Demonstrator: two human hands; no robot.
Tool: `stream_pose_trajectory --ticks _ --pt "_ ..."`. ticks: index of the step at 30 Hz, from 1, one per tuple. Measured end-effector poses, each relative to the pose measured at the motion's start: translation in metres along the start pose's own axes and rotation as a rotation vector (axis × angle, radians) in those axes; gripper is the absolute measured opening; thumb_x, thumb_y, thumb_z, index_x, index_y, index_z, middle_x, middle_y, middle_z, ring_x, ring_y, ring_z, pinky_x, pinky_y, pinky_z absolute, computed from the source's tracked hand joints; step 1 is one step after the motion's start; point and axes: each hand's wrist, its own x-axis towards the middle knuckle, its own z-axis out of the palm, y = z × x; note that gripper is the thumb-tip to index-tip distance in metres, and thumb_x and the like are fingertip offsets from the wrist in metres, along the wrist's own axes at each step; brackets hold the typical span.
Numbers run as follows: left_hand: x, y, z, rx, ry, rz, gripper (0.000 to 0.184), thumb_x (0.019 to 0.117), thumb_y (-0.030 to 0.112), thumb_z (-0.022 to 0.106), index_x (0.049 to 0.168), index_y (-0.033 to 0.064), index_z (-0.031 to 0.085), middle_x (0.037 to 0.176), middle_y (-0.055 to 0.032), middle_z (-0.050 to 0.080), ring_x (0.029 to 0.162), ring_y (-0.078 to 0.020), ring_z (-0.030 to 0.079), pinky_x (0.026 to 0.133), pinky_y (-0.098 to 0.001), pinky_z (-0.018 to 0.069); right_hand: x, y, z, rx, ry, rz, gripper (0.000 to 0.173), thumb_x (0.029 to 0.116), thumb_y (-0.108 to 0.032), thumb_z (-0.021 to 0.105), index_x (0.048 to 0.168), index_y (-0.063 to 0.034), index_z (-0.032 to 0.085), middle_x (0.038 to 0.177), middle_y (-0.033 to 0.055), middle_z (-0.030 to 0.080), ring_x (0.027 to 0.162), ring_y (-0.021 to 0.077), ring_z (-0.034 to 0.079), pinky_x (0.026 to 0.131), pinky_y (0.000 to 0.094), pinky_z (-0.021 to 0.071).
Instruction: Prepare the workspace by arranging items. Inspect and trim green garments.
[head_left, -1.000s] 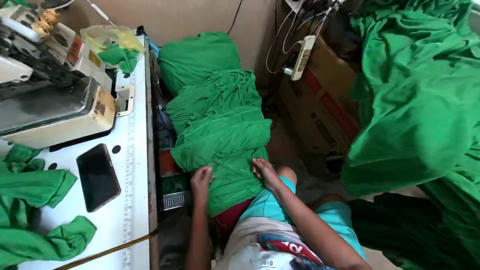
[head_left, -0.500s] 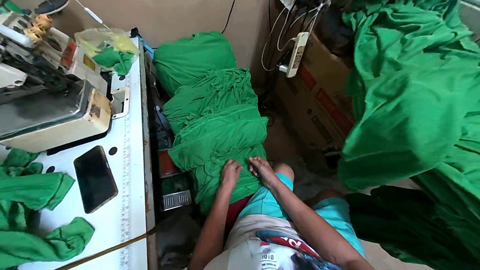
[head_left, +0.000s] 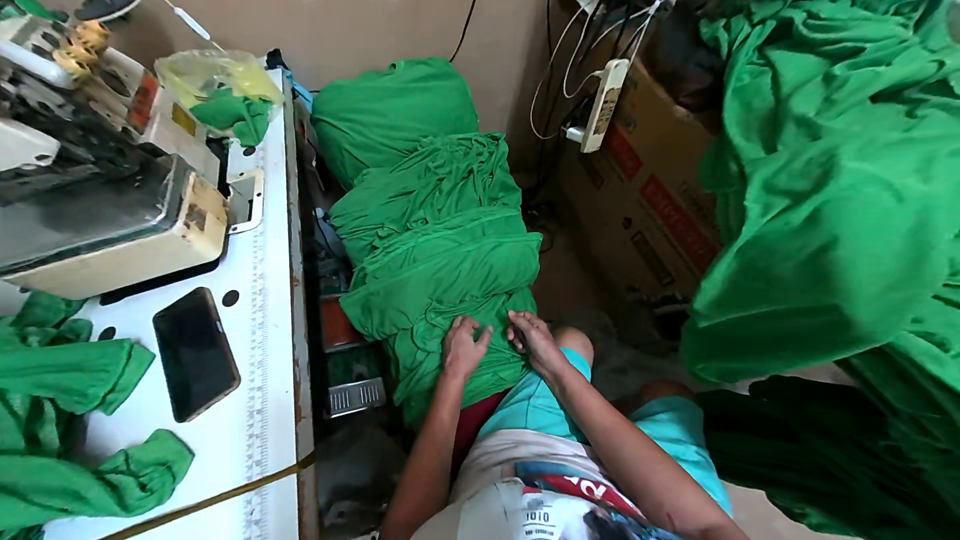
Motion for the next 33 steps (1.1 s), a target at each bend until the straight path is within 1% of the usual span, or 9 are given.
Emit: stream_pose_trajectory --ticks 2,4,13,21,25,27,28,31,33 --pt "0.001 0.007 0.001 0.078 -0.063 0.0 0.035 0.1031 0.028 0.058 0.122 -0.0004 0.068 0.129 -0.0198 0.062 0.119 -0.0318 0.062 0.105 -0.0466 0.049 -0.001 -0.001 0.0 0.02 0.008 0.003 0.022 0.11 -0.022 0.047 0.103 -0.0027 0.055 0.067 -0.0006 0.058 0.049 0.0043 0.047 0.046 0.0182 0.0394" --pt "0.004 0.004 -0.001 0.043 -0.048 -0.001 0.03 0.1051 0.021 0.054 0.117 -0.0017 0.07 0.124 -0.0196 0.065 0.115 -0.0309 0.064 0.104 -0.0458 0.0493 0.0 0.001 0.001 -0.038 -0.014 -0.003 0.02 0.1091 -0.021 0.049 0.103 -0.0026 0.055 0.067 -0.0006 0.058 0.049 0.0043 0.048 0.046 0.0181 0.0394" --pt "0.004 -0.013 -0.004 -0.22 0.012 0.044 0.027 0.1051 0.017 0.054 0.113 -0.0039 0.068 0.115 -0.0184 0.066 0.1 -0.0234 0.066 0.094 -0.0382 0.0526 0.0 0.0 0.005 -0.421 -0.134 0.005 0.023 0.1046 -0.022 0.059 0.102 0.0002 0.056 0.071 0.0014 0.057 0.055 0.0074 0.05 0.054 0.0239 0.043" --pt "0.006 -0.013 0.0 -0.222 0.014 0.05 0.029 0.1062 0.019 0.051 0.116 -0.0032 0.067 0.116 -0.0185 0.066 0.102 -0.0249 0.065 0.095 -0.0407 0.0519 -0.004 -0.005 0.008 -0.811 -0.164 0.02 0.034 0.1043 -0.031 0.059 0.112 0.0022 0.061 0.093 0.0163 0.065 0.082 0.0272 0.065 0.082 0.0485 0.0538" --pt "0.006 -0.018 -0.006 -0.527 -0.059 0.061 0.027 0.1062 0.013 0.048 0.112 -0.007 0.065 0.107 -0.0158 0.066 0.096 -0.0192 0.064 0.091 -0.0366 0.0528 -0.005 -0.007 0.004 -0.515 -0.106 0.031 0.028 0.1054 -0.025 0.057 0.105 0.0032 0.057 0.078 0.006 0.058 0.062 0.0121 0.053 0.061 0.0297 0.0474" --pt "0.004 -0.018 -0.008 -0.643 -0.077 0.043 0.034 0.1043 0.014 0.039 0.093 -0.0032 0.066 0.092 -0.0066 0.067 0.086 -0.0115 0.061 0.084 -0.0315 0.0504 -0.005 -0.01 0.001 -0.289 -0.037 0.078 0.024 0.1061 -0.025 0.056 0.104 -0.0008 0.056 0.072 0.0006 0.057 0.053 0.0057 0.047 0.051 0.0218 0.0406" --pt "0.003 -0.017 -0.009 -0.602 -0.088 0.041 0.037 0.1048 0.016 0.037 0.09 -0.002 0.066 0.088 -0.0052 0.066 0.084 -0.0113 0.061 0.083 -0.032 0.0505 -0.004 -0.009 -0.001 -0.206 -0.018 0.095 0.024 0.1071 -0.026 0.054 0.104 -0.0023 0.056 0.071 -0.0005 0.057 0.051 0.0046 0.047 0.049 0.0202 0.0395" --pt "-0.002 0.002 -0.009 -0.174 -0.124 0.026 0.038 0.1035 0.032 0.056 0.11 -0.0037 0.068 0.109 -0.0183 0.067 0.103 -0.0283 0.065 0.095 -0.0474 0.0513 0.001 -0.008 -0.004 -0.115 -0.006 0.125 0.024 0.1088 -0.026 0.051 0.105 -0.0031 0.056 0.069 -0.0003 0.058 0.049 0.0045 0.046 0.046 0.0191 0.0388" --pt "-0.007 0.023 -0.001 0.119 -0.144 0.003 0.051 0.0964 0.044 0.065 0.123 -0.0002 0.065 0.13 -0.0209 0.061 0.125 -0.0353 0.058 0.104 -0.0534 0.0469 0.002 -0.009 -0.004 -0.119 -0.01 0.14 0.024 0.109 -0.026 0.05 0.105 -0.0028 0.056 0.069 -0.0007 0.057 0.049 0.005 0.046 0.047 0.0197 0.0392"
